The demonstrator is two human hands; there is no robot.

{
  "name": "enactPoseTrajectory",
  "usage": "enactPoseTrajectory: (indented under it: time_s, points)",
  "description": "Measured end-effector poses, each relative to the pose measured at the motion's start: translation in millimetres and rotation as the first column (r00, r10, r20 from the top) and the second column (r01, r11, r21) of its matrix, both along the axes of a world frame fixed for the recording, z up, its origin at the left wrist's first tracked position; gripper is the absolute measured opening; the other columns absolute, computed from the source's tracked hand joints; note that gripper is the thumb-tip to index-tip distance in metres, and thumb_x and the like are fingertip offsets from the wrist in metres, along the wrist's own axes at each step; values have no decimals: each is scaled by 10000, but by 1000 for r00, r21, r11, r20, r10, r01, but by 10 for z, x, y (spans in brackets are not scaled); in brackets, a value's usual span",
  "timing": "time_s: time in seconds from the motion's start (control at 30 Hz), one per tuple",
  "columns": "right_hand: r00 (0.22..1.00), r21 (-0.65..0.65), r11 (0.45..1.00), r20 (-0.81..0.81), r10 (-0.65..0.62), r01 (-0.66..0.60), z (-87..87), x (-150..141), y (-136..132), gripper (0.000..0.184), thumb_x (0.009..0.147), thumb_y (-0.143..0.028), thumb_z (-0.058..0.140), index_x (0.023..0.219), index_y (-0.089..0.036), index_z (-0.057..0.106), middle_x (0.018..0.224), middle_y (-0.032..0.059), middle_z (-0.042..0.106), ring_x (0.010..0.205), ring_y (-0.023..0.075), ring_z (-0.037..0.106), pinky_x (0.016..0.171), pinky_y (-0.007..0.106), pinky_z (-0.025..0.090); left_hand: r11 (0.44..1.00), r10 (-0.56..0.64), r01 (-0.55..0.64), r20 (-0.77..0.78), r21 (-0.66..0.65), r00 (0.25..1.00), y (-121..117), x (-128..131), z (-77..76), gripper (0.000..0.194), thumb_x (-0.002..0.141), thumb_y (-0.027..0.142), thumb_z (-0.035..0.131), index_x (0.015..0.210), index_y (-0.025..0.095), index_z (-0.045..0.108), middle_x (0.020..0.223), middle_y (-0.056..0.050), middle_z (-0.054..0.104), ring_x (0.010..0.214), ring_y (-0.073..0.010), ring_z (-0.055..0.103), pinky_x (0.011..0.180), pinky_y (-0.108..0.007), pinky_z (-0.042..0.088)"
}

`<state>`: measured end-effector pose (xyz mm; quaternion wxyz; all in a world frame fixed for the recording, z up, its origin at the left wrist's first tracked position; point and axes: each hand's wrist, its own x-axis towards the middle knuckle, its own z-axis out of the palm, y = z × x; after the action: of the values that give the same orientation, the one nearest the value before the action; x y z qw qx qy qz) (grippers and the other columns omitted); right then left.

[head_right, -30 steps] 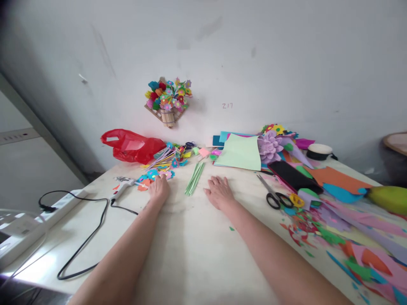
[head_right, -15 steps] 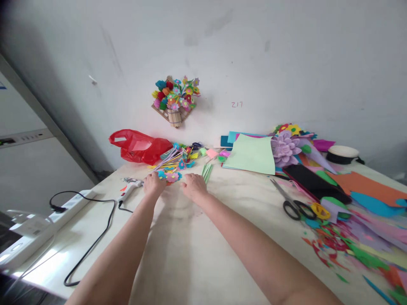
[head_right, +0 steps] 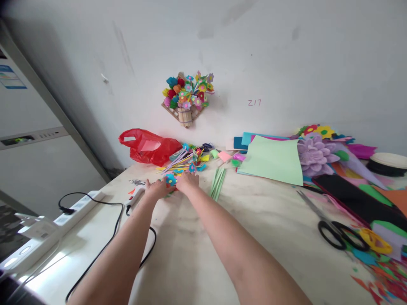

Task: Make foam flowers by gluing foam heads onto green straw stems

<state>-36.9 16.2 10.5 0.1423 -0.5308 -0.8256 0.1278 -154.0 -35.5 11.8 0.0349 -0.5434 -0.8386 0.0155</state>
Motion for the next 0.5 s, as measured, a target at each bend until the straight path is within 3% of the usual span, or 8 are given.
enactPoseTrajectory:
  time_s: [0.23,0.33,0.5]
  points:
    - [999,-2,999,8,-49,49,9,-153,121,441,764,-346,454,1129,-122,560,1204,129,532,1219,256,339,981,367,249,999,10,-14,100,40,995,18,134,-52,679,744,568,401,1281,154,356,1246,-196,462,1135,-333,437,908,-424,309]
    - [997,-28,997,-27,-72,71,9,-185,154,439,751,-346,472,1121,-132,572,1194,125,542,1171,258,408,921,350,338,997,25,-36,150,74,988,50,143,-85,641,752,510,416,1283,156,345,1307,-183,396,1164,-333,402,920,-414,305]
    - [993,-199,976,-62,-99,84,29,-218,252,457,649,-365,601,1061,-166,614,1047,110,632,979,248,568,737,297,457,995,13,-33,208,91,978,95,155,-102,540,772,383,395,1258,151,364,1297,-188,396,1159,-304,416,926,-406,306]
